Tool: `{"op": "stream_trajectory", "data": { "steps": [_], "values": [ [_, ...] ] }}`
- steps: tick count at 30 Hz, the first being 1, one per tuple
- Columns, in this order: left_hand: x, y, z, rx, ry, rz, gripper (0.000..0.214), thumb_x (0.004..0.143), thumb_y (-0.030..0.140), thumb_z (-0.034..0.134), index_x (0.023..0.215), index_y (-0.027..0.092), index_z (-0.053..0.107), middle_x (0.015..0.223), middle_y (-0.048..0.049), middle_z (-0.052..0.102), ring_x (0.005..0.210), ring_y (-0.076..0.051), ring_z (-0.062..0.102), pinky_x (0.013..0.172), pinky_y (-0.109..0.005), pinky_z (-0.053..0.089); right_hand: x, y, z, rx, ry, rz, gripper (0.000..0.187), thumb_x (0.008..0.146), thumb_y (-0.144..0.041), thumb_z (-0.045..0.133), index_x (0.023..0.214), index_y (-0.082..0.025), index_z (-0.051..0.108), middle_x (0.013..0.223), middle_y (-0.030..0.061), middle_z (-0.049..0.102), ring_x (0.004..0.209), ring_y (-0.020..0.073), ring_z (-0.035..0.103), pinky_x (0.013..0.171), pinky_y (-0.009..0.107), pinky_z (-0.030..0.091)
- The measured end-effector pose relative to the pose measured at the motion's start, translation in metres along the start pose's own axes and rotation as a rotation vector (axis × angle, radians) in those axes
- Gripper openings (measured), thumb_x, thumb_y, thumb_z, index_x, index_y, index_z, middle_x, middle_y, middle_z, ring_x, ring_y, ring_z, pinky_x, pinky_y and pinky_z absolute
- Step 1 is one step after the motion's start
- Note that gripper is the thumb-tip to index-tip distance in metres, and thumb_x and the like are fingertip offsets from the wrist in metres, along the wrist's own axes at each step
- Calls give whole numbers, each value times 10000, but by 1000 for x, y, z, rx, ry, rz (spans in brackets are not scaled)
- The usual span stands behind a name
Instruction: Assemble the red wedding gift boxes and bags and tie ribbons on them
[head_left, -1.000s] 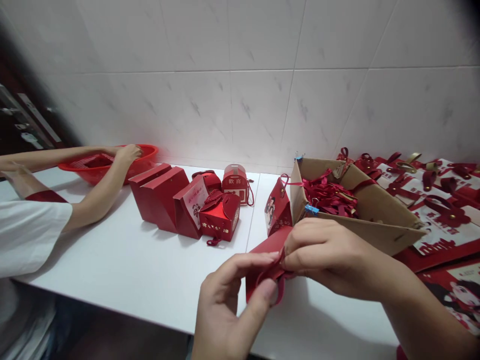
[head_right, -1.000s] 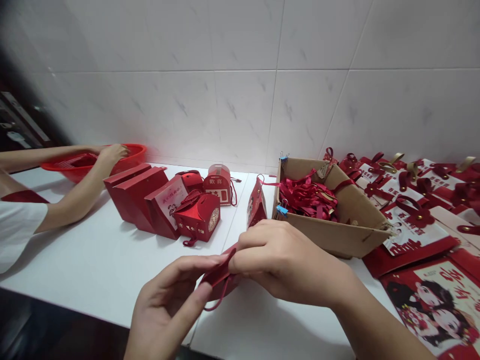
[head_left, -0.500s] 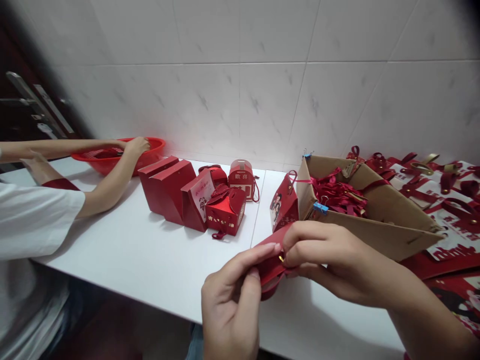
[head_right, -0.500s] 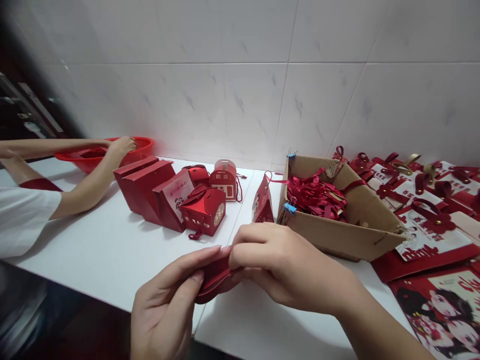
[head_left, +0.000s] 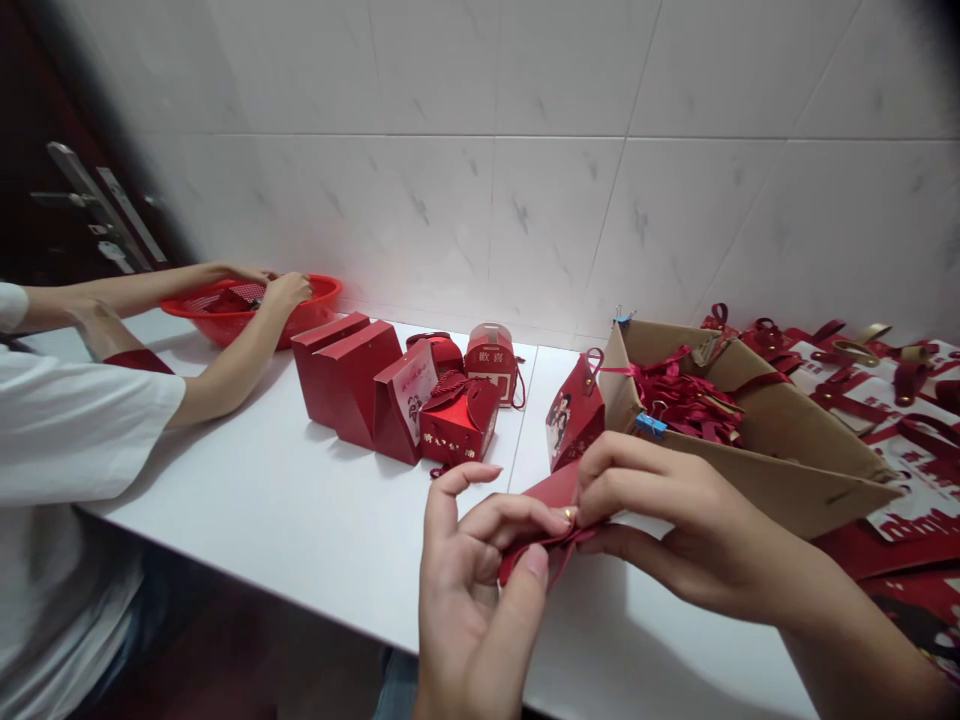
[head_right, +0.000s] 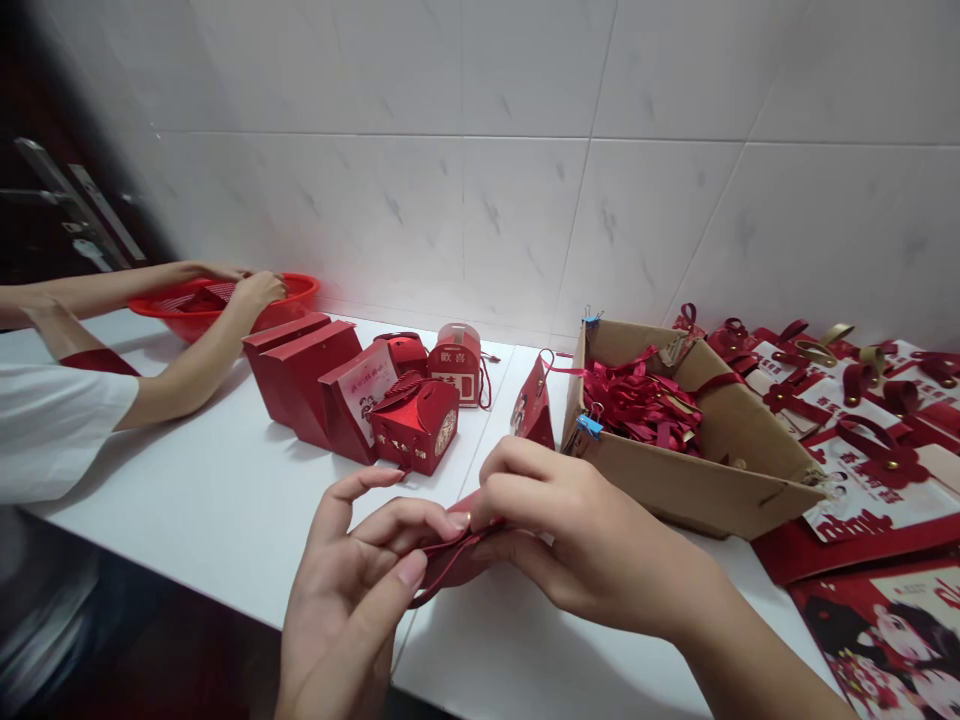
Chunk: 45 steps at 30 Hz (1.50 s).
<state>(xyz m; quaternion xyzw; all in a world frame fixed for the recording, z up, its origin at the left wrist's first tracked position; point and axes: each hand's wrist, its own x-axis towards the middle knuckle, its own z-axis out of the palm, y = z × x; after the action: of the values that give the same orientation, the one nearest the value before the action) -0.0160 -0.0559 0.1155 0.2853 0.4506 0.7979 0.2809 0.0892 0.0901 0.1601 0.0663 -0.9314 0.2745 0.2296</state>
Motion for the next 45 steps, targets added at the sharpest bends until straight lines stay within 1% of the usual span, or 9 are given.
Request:
{"op": "stream_trajectory", "data": {
  "steps": [3,7,9,11,13,19,28,39,45],
  "values": [
    [1,-2,-7,39,-86,39,467,834,288,664,1196,250,371,888,-34,685,918,-237,689,830,-355,549,0,-1,-1,40,7,57,257,843,-21,588,1034,-188,548,957,31,592,851,105,582,736,201,491],
    [10,-8,-26,121,-273,62,427,811,329,714,1164,242,491,1017,-62,648,993,-245,665,850,-318,526,0,-1,-1,45,-3,-15,174,886,-47,559,981,-189,593,961,33,618,865,100,605,760,197,496],
    [17,-11,-33,104,-377,88,596,733,383,787,1228,263,477,1023,-57,654,1001,-246,658,881,-328,517,0,-1,-1,31,5,-31,170,890,-38,550,953,-188,600,914,24,610,816,88,597,723,184,484],
    [22,-14,-37,82,-409,155,842,618,413,858,1316,303,400,1014,-37,664,1008,-233,648,917,-331,509,0,0,0,23,13,-13,171,884,-29,550,946,-183,594,888,21,602,792,87,586,698,182,476],
    [24,-17,-36,111,-385,219,936,557,388,889,1338,324,376,1052,-28,663,1017,-208,639,924,-302,508,0,1,0,16,17,9,154,877,-34,559,932,-176,583,885,25,602,794,95,585,696,192,476],
    [23,-22,-27,258,-308,285,734,667,237,846,1274,306,439,1028,-25,699,960,-167,662,860,-255,537,0,2,0,-12,5,21,168,865,-23,546,936,-175,559,881,33,601,784,111,584,680,208,479],
    [19,-21,-15,158,-168,220,664,660,262,847,1208,274,472,942,-2,698,868,-147,688,763,-220,578,1,2,1,-9,0,21,97,893,-75,544,908,-171,545,869,26,590,769,101,572,672,196,467],
    [21,-20,-14,241,-153,187,504,726,239,791,1142,222,507,851,-1,712,795,-146,697,768,-246,572,2,2,2,-16,4,11,140,873,-37,525,883,-177,520,843,24,573,732,106,550,634,205,453],
    [24,-22,-17,312,-213,207,514,741,193,770,1164,225,478,889,-15,738,826,-176,722,770,-263,571,2,4,1,4,24,17,145,867,-38,523,900,-178,533,848,17,574,741,97,555,650,193,457]
  ]
}}
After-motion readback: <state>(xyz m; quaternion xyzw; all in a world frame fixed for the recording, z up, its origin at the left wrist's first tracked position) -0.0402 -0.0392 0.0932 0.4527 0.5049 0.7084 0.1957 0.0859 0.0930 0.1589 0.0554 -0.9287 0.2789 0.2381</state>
